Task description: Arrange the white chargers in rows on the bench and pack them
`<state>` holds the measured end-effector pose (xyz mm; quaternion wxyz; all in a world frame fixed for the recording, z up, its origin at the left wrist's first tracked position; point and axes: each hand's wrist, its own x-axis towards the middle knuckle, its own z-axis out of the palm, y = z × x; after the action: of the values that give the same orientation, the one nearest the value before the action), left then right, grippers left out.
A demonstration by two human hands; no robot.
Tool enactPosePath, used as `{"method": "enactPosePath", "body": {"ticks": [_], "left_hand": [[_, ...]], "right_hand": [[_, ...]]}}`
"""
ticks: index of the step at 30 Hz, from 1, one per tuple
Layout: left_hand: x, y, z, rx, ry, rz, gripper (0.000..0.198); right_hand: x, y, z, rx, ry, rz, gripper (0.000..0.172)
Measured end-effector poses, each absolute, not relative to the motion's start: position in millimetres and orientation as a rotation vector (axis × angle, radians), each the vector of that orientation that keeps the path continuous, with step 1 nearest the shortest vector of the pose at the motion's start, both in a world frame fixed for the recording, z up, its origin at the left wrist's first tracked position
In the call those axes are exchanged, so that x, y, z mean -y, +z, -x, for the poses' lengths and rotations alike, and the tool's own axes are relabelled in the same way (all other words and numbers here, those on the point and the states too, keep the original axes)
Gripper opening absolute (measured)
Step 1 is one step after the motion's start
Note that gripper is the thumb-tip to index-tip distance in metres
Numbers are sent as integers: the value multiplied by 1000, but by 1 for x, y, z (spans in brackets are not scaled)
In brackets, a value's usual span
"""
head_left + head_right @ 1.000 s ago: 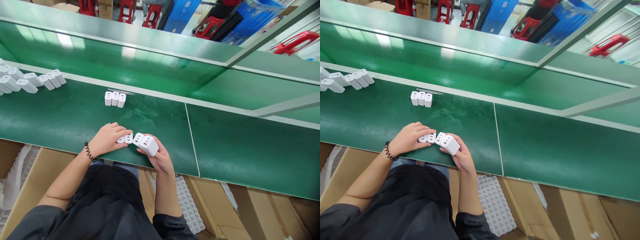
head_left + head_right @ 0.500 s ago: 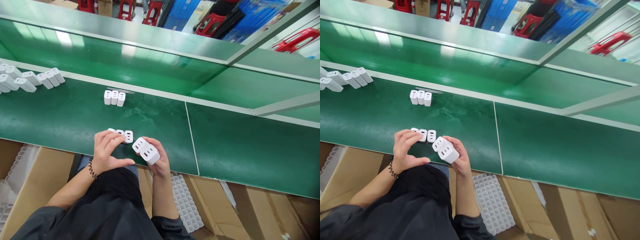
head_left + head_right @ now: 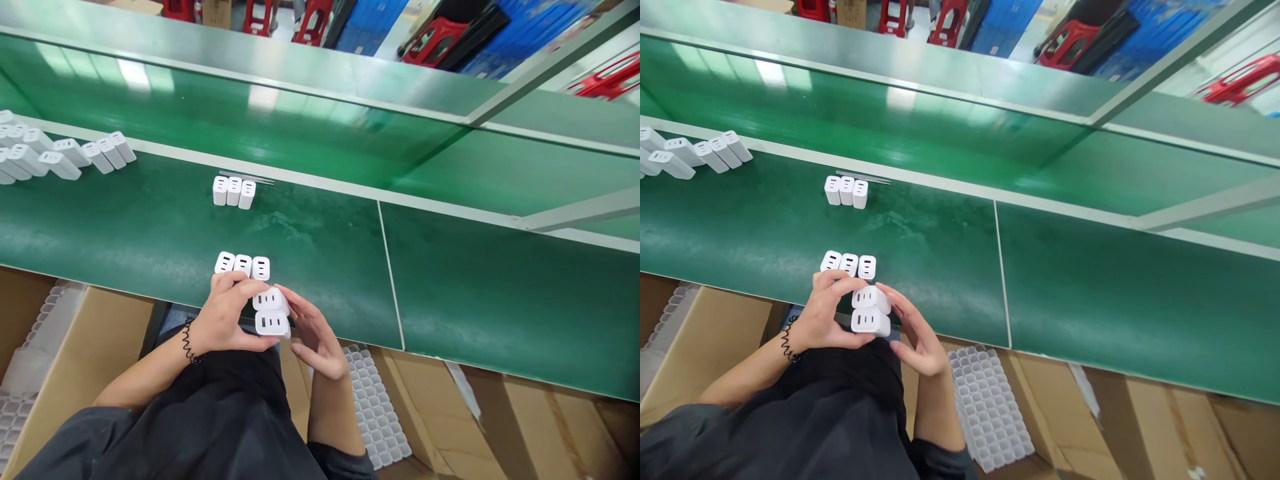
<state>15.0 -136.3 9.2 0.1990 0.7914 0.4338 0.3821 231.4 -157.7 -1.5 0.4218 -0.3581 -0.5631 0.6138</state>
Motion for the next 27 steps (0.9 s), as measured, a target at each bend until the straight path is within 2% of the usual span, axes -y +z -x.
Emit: {"method": "enactPosePath", "body": {"ticks": [3, 6, 10, 13, 18, 23, 27], "left_hand": [[138, 4, -10, -1121, 924, -2339, 68], [142, -2, -7, -1111, 890, -2419, 71], [141, -3, 3, -1230, 1055, -2375, 80], [128, -3, 16, -1377, 1202, -2244, 78], [105, -11, 29, -1359, 1120, -2104, 85], [101, -19, 33, -1235, 997, -1926, 90], [100, -17, 36, -1144, 932, -1816, 89]], "right_hand": [[158, 4, -241, 1731, 1394, 977, 71], [159, 5, -240, 1927, 1164, 1115, 76], [156, -1, -234, 1798, 1005, 1256, 77], [145, -6, -227, 1631, 769, 1457, 74], [124, -13, -202, 1545, 502, 1692, 77], [130, -11, -200, 1627, 564, 1653, 92], [126, -3, -230, 1668, 822, 1550, 86]]}}
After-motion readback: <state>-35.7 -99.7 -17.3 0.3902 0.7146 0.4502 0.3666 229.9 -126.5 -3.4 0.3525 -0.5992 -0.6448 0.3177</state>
